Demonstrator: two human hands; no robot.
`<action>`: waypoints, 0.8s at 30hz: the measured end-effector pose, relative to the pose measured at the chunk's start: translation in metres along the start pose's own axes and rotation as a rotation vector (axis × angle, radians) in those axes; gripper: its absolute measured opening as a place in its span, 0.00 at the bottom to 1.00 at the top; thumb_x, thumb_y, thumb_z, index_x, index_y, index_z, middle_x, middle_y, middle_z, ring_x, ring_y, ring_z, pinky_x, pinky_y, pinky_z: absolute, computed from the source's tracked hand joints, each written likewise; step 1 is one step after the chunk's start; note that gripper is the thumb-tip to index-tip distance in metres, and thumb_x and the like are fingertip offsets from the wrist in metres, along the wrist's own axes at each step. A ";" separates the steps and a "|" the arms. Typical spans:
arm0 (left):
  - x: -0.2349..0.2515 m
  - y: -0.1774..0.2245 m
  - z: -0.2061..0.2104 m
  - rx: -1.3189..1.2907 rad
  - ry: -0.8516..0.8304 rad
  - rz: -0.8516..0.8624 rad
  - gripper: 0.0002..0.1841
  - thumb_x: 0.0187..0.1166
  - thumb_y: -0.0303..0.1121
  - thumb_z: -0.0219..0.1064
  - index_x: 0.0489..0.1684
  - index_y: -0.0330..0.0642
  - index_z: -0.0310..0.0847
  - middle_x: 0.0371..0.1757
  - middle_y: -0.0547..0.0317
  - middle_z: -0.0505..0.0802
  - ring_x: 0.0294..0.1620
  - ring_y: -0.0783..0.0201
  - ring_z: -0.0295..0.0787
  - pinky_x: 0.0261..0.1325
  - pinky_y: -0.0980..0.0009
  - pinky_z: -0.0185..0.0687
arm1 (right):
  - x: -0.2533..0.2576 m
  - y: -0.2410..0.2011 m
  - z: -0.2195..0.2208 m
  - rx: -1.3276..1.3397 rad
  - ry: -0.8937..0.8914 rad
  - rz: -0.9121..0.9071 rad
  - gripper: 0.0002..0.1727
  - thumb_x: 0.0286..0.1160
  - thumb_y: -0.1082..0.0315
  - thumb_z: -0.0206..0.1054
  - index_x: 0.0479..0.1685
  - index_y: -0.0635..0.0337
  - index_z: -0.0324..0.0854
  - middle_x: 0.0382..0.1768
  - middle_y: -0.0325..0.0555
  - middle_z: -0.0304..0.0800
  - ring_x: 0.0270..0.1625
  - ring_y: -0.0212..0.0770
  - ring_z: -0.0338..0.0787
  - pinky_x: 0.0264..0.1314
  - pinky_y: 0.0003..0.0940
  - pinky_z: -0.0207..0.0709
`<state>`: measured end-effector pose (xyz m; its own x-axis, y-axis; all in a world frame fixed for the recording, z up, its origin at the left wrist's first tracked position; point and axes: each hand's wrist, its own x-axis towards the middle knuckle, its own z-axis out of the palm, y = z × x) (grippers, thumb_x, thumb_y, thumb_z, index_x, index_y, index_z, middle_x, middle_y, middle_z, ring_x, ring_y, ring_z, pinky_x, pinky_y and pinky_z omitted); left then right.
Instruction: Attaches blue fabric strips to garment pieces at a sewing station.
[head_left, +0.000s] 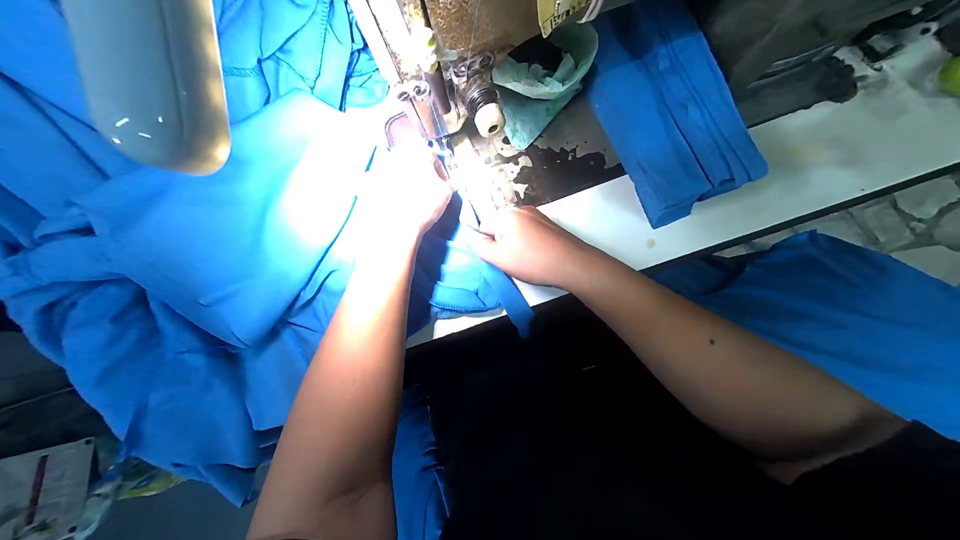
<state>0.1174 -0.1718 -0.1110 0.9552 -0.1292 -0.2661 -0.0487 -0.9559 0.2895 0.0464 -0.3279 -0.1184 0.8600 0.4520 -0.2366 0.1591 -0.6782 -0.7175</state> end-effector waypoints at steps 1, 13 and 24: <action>0.002 -0.001 -0.001 -0.019 -0.011 0.002 0.12 0.80 0.36 0.70 0.45 0.33 0.86 0.49 0.37 0.90 0.57 0.38 0.84 0.59 0.34 0.70 | 0.000 0.000 0.001 0.005 0.009 -0.006 0.20 0.87 0.67 0.57 0.24 0.66 0.79 0.24 0.49 0.77 0.34 0.45 0.79 0.38 0.45 0.69; 0.006 -0.002 -0.001 -0.020 -0.046 0.036 0.12 0.80 0.34 0.70 0.43 0.31 0.86 0.52 0.36 0.88 0.61 0.38 0.82 0.62 0.34 0.68 | -0.002 -0.006 0.000 -0.046 -0.047 0.015 0.16 0.87 0.69 0.57 0.31 0.67 0.82 0.28 0.51 0.81 0.38 0.47 0.82 0.43 0.48 0.71; 0.006 -0.009 0.006 -0.014 0.011 0.024 0.13 0.79 0.40 0.70 0.40 0.37 0.87 0.50 0.37 0.89 0.60 0.36 0.84 0.58 0.31 0.69 | 0.009 -0.008 -0.013 -0.556 -0.130 -0.084 0.32 0.78 0.53 0.73 0.78 0.59 0.74 0.74 0.63 0.74 0.53 0.61 0.90 0.52 0.57 0.82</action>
<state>0.1222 -0.1655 -0.1207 0.9570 -0.1493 -0.2487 -0.0678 -0.9488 0.3084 0.0592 -0.3260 -0.1061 0.7725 0.5612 -0.2973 0.4853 -0.8236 -0.2937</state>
